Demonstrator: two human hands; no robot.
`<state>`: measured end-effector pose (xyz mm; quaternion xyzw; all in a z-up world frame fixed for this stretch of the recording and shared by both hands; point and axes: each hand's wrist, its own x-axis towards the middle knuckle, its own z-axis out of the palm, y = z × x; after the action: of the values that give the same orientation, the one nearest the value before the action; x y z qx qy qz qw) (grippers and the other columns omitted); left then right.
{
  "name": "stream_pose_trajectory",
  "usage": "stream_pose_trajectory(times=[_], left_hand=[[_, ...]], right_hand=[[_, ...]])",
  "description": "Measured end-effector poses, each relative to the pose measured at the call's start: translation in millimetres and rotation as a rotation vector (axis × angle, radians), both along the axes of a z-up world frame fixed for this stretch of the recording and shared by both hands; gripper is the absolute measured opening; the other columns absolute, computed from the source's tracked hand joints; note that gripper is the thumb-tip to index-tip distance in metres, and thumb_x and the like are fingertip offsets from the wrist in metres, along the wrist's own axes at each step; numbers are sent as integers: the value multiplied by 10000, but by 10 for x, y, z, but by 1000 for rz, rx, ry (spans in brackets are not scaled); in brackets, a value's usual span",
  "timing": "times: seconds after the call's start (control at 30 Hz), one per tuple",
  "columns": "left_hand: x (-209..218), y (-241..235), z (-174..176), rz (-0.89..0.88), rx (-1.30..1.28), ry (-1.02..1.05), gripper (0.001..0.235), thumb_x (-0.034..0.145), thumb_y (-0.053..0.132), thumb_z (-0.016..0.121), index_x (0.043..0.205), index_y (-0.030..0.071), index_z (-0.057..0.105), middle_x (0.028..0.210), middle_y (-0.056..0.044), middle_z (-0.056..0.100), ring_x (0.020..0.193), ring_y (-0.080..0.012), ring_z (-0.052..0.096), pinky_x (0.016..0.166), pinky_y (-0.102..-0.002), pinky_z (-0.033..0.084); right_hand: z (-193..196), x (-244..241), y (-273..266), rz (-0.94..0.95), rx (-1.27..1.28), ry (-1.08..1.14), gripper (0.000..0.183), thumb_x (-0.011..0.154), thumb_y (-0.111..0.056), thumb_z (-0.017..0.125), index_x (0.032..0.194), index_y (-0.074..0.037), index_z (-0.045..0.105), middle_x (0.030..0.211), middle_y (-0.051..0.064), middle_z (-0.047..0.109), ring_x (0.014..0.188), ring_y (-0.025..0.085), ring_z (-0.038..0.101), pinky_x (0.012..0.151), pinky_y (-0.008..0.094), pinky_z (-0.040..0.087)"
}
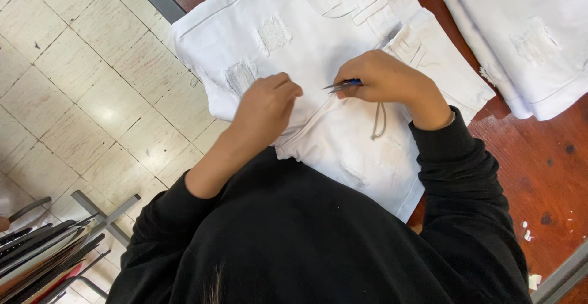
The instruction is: The person uses tweezers to pull threads from the fabric of white jeans laid on a wooden table, creating distressed holes. They then use scissors to trim loose threads at the hem and continue pulling threads from the waistband area.
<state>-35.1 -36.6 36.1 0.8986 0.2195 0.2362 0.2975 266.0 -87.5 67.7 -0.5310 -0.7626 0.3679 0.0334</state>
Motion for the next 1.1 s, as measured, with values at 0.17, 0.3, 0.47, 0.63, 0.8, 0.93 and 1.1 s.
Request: stream_pose_trajectory(times=[0.17, 0.3, 0.47, 0.63, 0.8, 0.93, 1.1], left_hand=[[397, -306, -318, -30, -36, 44, 254, 927, 66, 820, 1164, 103, 738, 1060, -41, 601, 896, -301, 596, 754, -453, 417], [504, -387, -453, 77, -90, -99, 189, 889, -27, 799, 920, 104, 666, 870, -5, 586, 783, -272, 561, 719, -430, 385], [604, -351, -435, 132, -29, -1, 172, 944, 6, 678, 813, 117, 662, 800, -6, 602, 760, -272, 568, 739, -450, 394], [744, -219, -567, 124, 33, 219, 254, 900, 65, 624, 666, 137, 560, 669, -2, 548, 655, -290, 554, 751, -455, 345], [687, -125, -502, 35, -26, 138, 196, 828, 10, 573, 735, 163, 493, 686, 56, 532, 657, -210, 552, 796, -428, 273], [591, -108, -334, -13, -108, 102, 192, 898, -12, 570, 810, 151, 519, 738, 63, 546, 718, -179, 540, 837, -402, 289], [548, -66, -275, -55, -205, 100, 213, 948, -7, 556, 827, 165, 522, 763, 77, 576, 695, -142, 525, 861, -386, 292]], right_hand=[[64, 118, 43, -76, 5, -3, 167, 1018, -248, 789, 896, -136, 780, 707, -46, 678, 654, 146, 594, 666, 326, 447], [18, 168, 61, -98, 25, -12, 126, 1005, -233, 822, 957, -117, 832, 769, -33, 747, 694, 147, 649, 675, 318, 478], [1, 134, 58, -124, 25, -53, 95, 993, -234, 816, 993, -141, 839, 809, -37, 774, 737, 167, 673, 702, 342, 477], [-21, 131, 56, -91, 68, -69, 79, 994, -215, 796, 950, -150, 805, 791, -50, 751, 735, 172, 660, 693, 354, 468], [63, 135, 58, -109, 13, -47, 97, 988, -234, 791, 999, -148, 834, 808, -27, 777, 743, 182, 670, 704, 359, 475], [207, 105, 44, -106, -35, -42, 168, 960, -286, 821, 1022, -131, 833, 825, -9, 770, 730, 179, 671, 692, 347, 487], [320, 156, -20, 10, 6, -58, 501, 1122, -516, 512, 994, -158, 838, 693, -25, 577, 632, 169, 545, 595, 370, 385]])
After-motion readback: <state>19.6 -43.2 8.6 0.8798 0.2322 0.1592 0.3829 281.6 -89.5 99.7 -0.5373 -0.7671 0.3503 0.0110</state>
